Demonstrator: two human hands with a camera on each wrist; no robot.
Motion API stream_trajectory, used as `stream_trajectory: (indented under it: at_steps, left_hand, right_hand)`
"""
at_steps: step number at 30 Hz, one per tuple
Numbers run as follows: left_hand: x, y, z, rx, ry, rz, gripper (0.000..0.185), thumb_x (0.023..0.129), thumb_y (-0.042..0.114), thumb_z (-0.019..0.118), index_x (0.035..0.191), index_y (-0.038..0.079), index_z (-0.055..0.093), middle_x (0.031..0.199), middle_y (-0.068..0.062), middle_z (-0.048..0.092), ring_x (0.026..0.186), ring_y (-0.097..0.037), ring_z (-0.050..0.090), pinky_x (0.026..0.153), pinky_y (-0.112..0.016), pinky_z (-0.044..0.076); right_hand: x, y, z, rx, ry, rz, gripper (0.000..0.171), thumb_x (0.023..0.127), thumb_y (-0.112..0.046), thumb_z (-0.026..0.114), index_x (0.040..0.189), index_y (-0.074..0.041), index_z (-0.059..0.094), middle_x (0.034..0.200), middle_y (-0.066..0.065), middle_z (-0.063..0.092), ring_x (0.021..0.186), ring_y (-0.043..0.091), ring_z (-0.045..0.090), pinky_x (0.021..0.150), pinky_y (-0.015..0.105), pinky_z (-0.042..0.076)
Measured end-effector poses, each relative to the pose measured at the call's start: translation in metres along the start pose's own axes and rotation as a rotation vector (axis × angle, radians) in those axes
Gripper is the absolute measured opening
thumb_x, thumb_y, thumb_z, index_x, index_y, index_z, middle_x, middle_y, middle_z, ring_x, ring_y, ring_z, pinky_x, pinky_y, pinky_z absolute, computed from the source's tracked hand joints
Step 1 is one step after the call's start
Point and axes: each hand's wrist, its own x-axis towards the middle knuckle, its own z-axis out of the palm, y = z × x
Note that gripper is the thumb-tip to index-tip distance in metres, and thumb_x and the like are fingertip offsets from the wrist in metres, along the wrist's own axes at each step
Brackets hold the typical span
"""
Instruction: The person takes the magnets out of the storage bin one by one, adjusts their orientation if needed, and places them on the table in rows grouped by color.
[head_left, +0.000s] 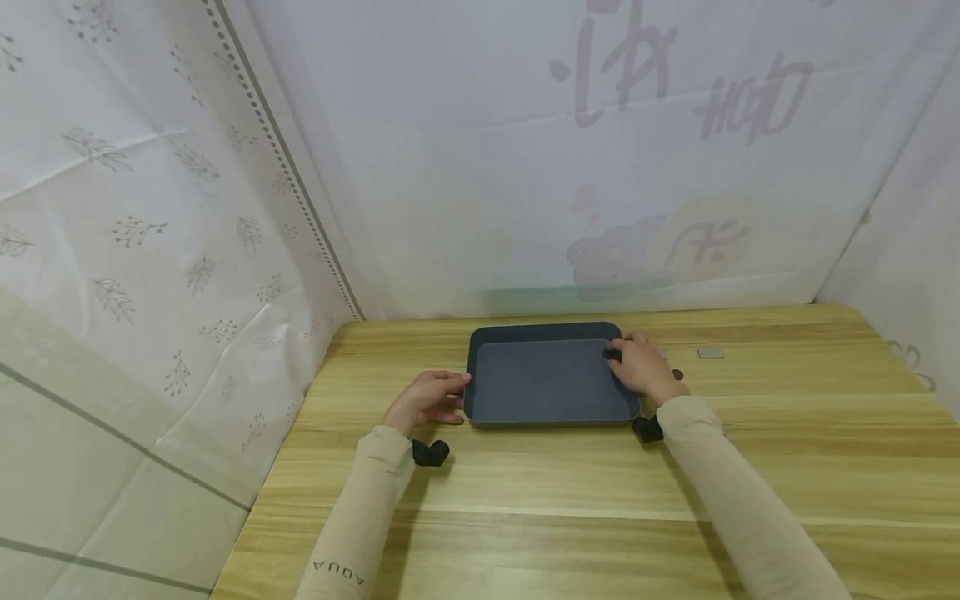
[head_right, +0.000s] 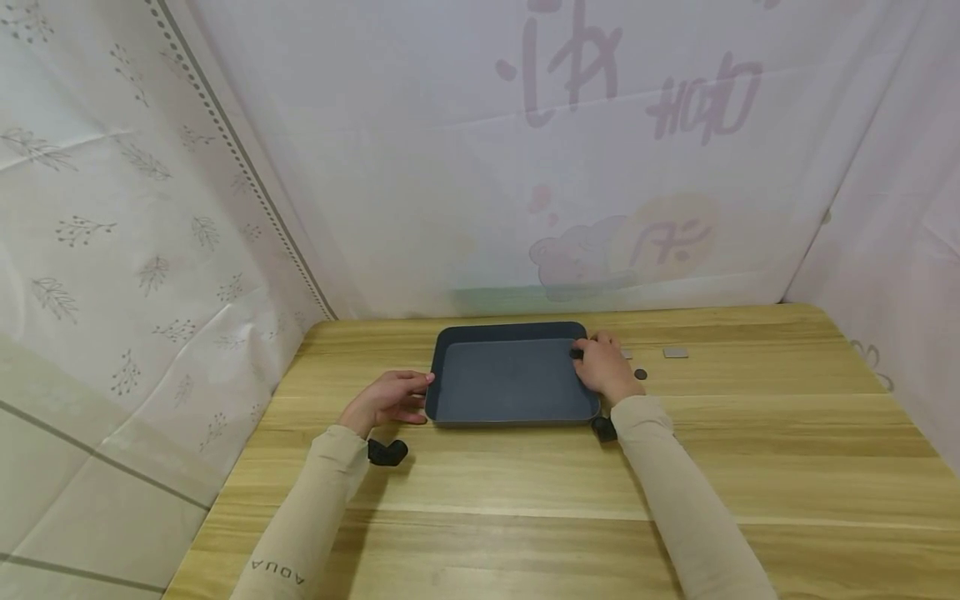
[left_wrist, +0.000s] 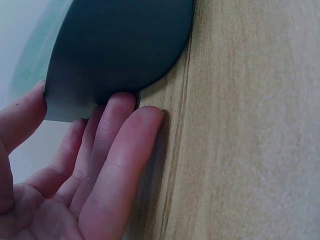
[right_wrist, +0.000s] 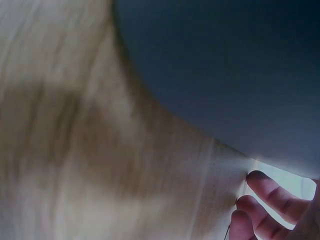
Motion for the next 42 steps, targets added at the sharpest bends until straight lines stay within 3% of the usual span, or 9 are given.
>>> stream_trajectory:
  at_steps: [7,24,42]
  left_hand:
    - [0.0002,-0.0006,0.0003,0.0,0.01,-0.007,0.039,0.095,0.032,0.062,0.123,0.004,0.06,0.099,-0.008,0.063,0.08,-0.019,0.064,0.071,-0.041,0.06]
    - [-0.0005,-0.0013,0.0009,0.026,0.002,0.013,0.045,0.096,0.033,0.061,0.128,0.001,0.056,0.119,-0.016,0.06,0.088,-0.02,0.065,0.073,-0.04,0.06]
    - [-0.003,0.0015,0.0028,0.009,0.006,-0.003,0.041,0.096,0.03,0.061,0.126,0.002,0.058,0.111,-0.012,0.06,0.084,-0.019,0.064,0.073,-0.04,0.06]
  right_hand:
    - [-0.0006,0.0003,0.0018,0.037,0.033,-0.009,0.033,0.096,-0.015,0.058,0.125,0.0,0.061,0.13,0.03,0.047,0.119,0.049,0.042,0.098,0.06,0.037]
    - [0.0006,0.0007,0.0009,0.07,0.047,-0.019,0.028,0.091,-0.013,0.065,0.114,0.003,0.067,0.122,0.029,0.057,0.119,0.047,0.046,0.103,0.06,0.037]
    - [-0.0008,-0.0002,0.0,0.096,0.065,-0.025,0.02,0.09,-0.011,0.066,0.105,0.003,0.071,0.111,0.025,0.064,0.105,0.043,0.057,0.085,0.05,0.051]
